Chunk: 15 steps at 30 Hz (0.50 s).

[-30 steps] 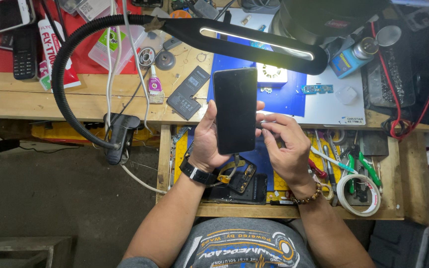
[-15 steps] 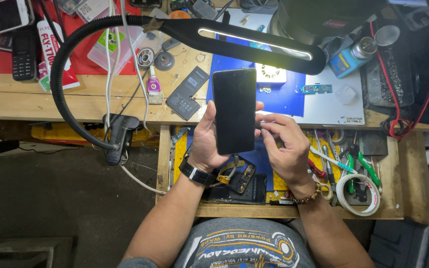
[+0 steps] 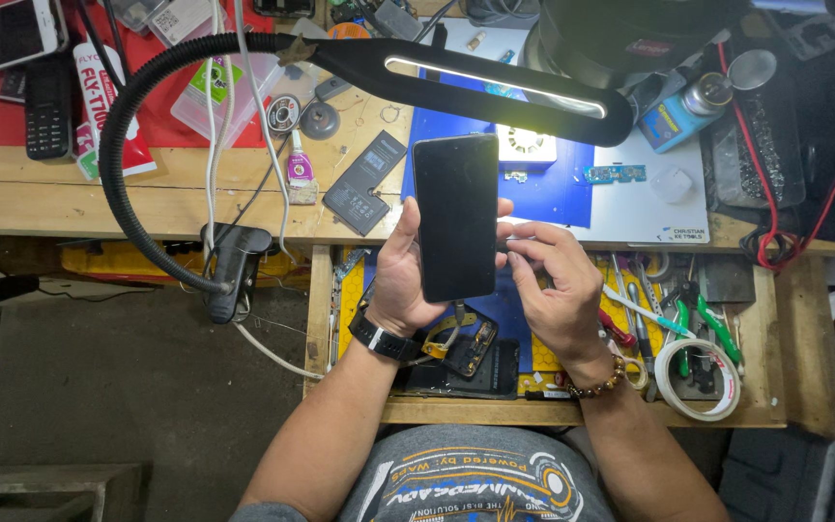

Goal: The person connects a charging cable to a disassembled smartphone and waits for it to power on. They then remove a protective film from the internal motherboard and reattach the screen assembly. Finally, the person interacts with the touchscreen to test the device's functionality.

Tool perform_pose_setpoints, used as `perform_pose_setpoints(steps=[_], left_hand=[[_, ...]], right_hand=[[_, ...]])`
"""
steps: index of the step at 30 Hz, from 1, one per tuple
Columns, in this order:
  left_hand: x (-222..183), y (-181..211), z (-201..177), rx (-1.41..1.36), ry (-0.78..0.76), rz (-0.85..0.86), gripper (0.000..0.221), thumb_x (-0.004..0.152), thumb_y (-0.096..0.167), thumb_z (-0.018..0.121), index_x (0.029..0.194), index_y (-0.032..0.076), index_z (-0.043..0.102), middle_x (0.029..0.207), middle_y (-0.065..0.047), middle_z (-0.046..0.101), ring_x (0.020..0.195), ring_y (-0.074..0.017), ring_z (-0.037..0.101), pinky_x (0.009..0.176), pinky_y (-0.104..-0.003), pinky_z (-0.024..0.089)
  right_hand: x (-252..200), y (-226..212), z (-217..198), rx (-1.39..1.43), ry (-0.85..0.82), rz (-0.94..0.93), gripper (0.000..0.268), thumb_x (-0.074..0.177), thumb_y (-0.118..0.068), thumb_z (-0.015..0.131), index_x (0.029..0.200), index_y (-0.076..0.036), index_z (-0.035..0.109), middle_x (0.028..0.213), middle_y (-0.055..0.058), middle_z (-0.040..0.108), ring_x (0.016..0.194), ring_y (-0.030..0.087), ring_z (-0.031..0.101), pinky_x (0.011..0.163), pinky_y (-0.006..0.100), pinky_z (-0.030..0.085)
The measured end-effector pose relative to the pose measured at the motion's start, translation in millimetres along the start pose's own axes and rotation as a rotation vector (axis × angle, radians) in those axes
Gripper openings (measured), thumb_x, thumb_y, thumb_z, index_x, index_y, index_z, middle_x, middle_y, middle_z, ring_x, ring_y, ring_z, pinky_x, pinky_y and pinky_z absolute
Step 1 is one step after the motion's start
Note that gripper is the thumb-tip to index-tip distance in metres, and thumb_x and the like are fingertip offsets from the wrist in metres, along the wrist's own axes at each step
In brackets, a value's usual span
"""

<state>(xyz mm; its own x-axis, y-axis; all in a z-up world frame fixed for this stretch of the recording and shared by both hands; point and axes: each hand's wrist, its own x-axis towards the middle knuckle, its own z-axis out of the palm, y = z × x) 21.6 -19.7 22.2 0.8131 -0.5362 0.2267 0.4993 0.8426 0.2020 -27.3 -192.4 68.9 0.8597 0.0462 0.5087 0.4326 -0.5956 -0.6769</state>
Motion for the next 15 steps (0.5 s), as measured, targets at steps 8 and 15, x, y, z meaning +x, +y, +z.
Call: perform_pose_setpoints(steps=[8, 15], left_hand=[[-0.5, -0.6, -1.6, -0.019, -0.006, 0.000, 0.074, 0.114, 0.056, 0.036, 0.162, 0.000, 0.034, 0.155, -0.029, 0.047, 0.138, -0.0384, 0.054, 0.112, -0.049, 0.053], [-0.1, 0.9, -0.6, -0.007, -0.006, -0.007, 0.075, 0.112, 0.057, 0.037, 0.161, 0.000, 0.035, 0.155, -0.029, 0.046, 0.138, -0.0398, 0.054, 0.112, -0.050, 0.053]], right_hand=[[0.1, -0.9, -0.7, -0.032, 0.006, -0.019, 0.013, 0.093, 0.007, 0.071, 0.106, 0.002, 0.071, 0.115, 0.011, 0.071, 0.094, 0.018, 0.071, 0.074, 0.027, 0.057], [0.5, -1.9, -0.5, -0.034, 0.005, -0.002, 0.014, 0.093, 0.007, 0.071, 0.106, 0.002, 0.071, 0.114, 0.011, 0.071, 0.094, 0.019, 0.071, 0.074, 0.028, 0.057]])
